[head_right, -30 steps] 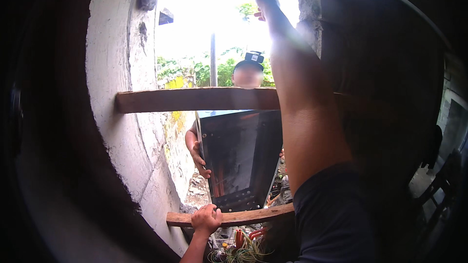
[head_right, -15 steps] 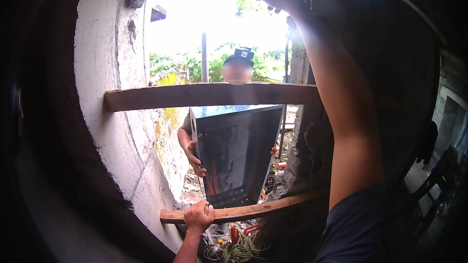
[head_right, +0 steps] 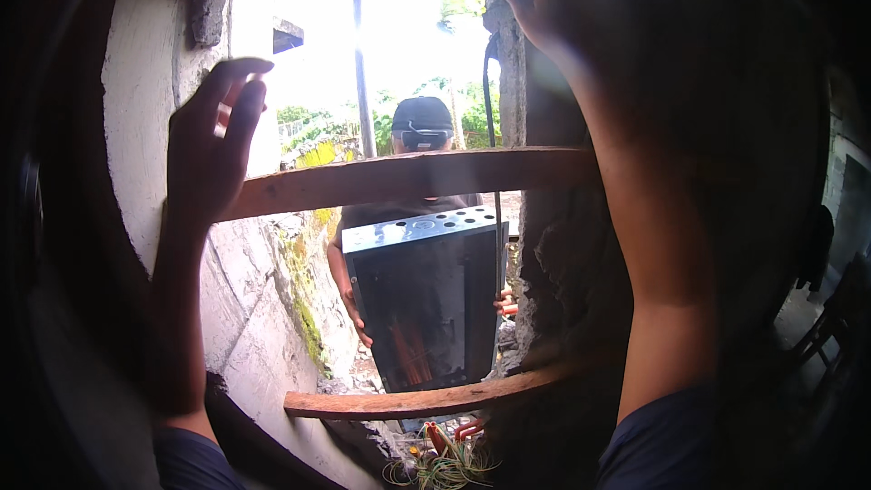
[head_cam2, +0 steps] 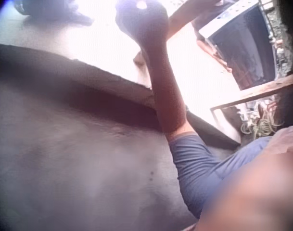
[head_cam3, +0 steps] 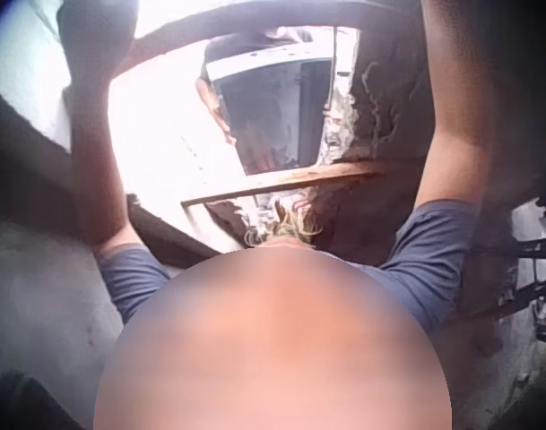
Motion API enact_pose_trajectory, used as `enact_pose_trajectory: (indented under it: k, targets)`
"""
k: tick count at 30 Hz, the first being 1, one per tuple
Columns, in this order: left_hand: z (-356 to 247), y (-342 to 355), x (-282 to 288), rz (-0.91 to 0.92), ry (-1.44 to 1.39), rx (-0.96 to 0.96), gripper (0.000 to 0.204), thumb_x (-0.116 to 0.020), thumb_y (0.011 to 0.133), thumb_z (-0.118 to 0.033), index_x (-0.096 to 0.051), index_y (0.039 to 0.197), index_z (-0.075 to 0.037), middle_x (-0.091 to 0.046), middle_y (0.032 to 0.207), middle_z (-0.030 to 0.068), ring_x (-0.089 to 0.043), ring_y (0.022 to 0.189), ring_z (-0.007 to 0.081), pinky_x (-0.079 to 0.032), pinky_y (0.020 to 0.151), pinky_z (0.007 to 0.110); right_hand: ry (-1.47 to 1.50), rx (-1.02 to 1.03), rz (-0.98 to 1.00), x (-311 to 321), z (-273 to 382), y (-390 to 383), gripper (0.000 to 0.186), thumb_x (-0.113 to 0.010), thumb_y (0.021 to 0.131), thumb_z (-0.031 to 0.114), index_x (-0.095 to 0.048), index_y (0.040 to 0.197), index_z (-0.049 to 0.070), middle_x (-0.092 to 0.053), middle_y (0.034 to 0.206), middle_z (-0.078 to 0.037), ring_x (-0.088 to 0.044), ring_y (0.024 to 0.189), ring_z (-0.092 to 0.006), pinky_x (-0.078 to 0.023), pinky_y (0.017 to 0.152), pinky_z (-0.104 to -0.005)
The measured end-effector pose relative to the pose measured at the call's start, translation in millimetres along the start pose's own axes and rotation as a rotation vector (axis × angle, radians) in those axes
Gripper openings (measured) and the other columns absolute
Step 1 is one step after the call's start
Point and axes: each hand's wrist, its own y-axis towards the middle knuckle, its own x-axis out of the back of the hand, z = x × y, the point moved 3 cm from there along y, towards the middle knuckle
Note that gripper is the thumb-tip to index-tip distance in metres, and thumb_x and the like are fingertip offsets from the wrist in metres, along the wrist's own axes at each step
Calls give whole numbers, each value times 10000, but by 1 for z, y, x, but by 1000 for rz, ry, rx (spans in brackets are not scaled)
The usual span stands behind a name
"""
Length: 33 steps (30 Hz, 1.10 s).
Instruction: The person receives a black electrical box from another worker and positions it between two wooden supports in a narrow shaft. They adjust the box's alignment and hold it in place while the other worker assists from above.
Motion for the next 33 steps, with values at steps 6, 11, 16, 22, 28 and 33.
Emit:
enact_pose_trajectory:
  k: [6, 11, 16, 22, 28, 33]
  targets:
    - [79, 188, -125, 285, 739, -96, 413, -529, 1052, -350, -563, 1407, -142, -748, 1054, 162, -717, 998, 333, -555, 874, 467, 363, -115, 20, -19, -4, -34, 547, -658, 952, 424, -578, 1370, 80, -613, 1296, -157, -630, 1140, -342, -513, 968, -459]
    - [108, 219, -192, 395, 835, -147, 313, -528, 1053, -296, -688, 1256, -120, -752, 1076, 151, -730, 992, 308, -563, 860, 450, 418, -202, 60, -29, -9, -41, 534, -649, 946, 366, -554, 1382, 74, -597, 1293, -187, -612, 1158, -371, -494, 1002, -471]
    - [109, 226, -237, 518, 1047, -213, 364, -516, 1056, -364, -716, 1190, -91, -761, 982, 146, -748, 925, 305, -582, 825, 437, 497, -210, 36, -24, -13, -40, 504, -647, 923, 301, -553, 1350, 48, -591, 1270, -210, -598, 1154, -386, -471, 1015, -486]
    - [118, 250, -247, 457, 1166, 194, 787, -434, 948, -732, -512, 1486, -164, -706, 1230, 154, -688, 1149, 285, -559, 945, 470, 539, -193, 30, -20, -12, -41, 471, -645, 896, 223, -553, 1310, 18, -583, 1244, -237, -581, 1149, -405, -443, 1031, -504]
    - [140, 259, -232, 540, 764, 22, 572, -518, 1030, -514, -596, 1396, -81, -649, 1353, 176, -614, 1268, 317, -460, 1088, 487, 575, -210, 34, -21, -15, -40, 441, -642, 868, 145, -552, 1271, -13, -575, 1217, -264, -564, 1144, -423, -415, 1048, -522]
    - [143, 260, -222, 566, 723, 127, 567, -525, 1024, -522, -638, 1357, -77, -671, 1313, 190, -641, 1227, 302, -483, 1054, 469, 539, -198, 2, -21, -15, -39, 399, -623, 869, 104, -562, 1241, -26, -578, 1188, -274, -567, 1127, -420, -420, 1041, -506]
